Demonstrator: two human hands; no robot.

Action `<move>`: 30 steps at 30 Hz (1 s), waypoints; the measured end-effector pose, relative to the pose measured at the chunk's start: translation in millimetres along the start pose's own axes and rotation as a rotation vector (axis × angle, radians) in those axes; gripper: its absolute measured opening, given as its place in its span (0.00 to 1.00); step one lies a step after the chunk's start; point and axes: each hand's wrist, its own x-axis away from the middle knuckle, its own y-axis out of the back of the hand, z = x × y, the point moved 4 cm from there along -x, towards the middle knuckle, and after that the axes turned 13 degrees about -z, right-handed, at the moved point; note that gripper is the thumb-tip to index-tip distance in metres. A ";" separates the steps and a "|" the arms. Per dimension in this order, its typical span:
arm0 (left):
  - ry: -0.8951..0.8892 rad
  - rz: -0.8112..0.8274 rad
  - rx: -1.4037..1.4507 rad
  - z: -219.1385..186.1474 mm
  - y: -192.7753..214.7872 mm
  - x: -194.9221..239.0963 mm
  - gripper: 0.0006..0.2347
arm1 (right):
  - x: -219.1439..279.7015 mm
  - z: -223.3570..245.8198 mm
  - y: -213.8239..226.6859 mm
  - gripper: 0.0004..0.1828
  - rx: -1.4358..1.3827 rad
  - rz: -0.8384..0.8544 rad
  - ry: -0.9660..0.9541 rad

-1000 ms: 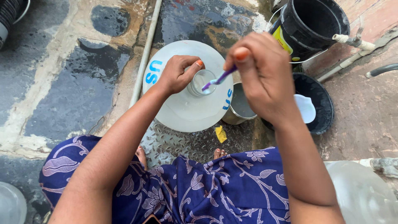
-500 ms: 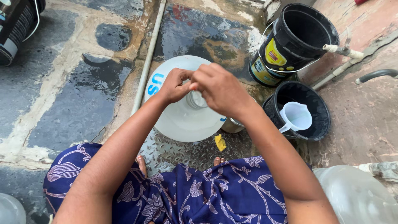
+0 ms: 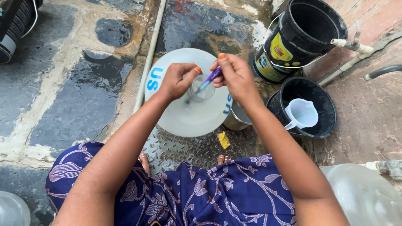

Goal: The person cleans a large plastic water dispenser bottle. They use a toothbrush to scrub the inside of the bottle's neck and a yellow sponge to wipe the exterior surface.

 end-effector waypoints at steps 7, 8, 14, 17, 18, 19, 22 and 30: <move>0.065 -0.095 -0.074 -1.8 5.2 -4.9 0.12 | 15.3 -31.7 0.6 0.20 -0.476 -0.256 -0.158; 0.105 -0.068 -0.091 0.8 5.3 -6.0 0.13 | 13.9 -30.9 1.7 0.21 -0.438 -0.236 -0.147; -0.049 0.048 0.088 -1.1 -1.1 -6.2 0.14 | 7.9 -13.4 16.9 0.29 -0.071 -0.043 -0.101; -0.192 0.057 0.003 -10.9 0.5 -2.6 0.18 | -1.2 -2.2 17.6 0.29 0.070 0.075 0.008; -0.272 0.046 -0.044 -17.0 2.0 -0.8 0.19 | -4.6 1.8 18.1 0.30 0.143 0.094 0.059; -0.273 0.057 -0.070 -20.8 3.2 0.0 0.21 | -7.6 5.9 17.6 0.30 0.214 0.113 0.112; -0.359 0.128 -0.171 -36.6 3.5 2.3 0.29 | -8.9 26.1 12.1 0.31 0.321 0.217 0.469; -0.487 0.412 -0.425 -46.3 -5.9 13.0 0.54 | -5.1 34.9 3.2 0.26 0.289 0.325 0.395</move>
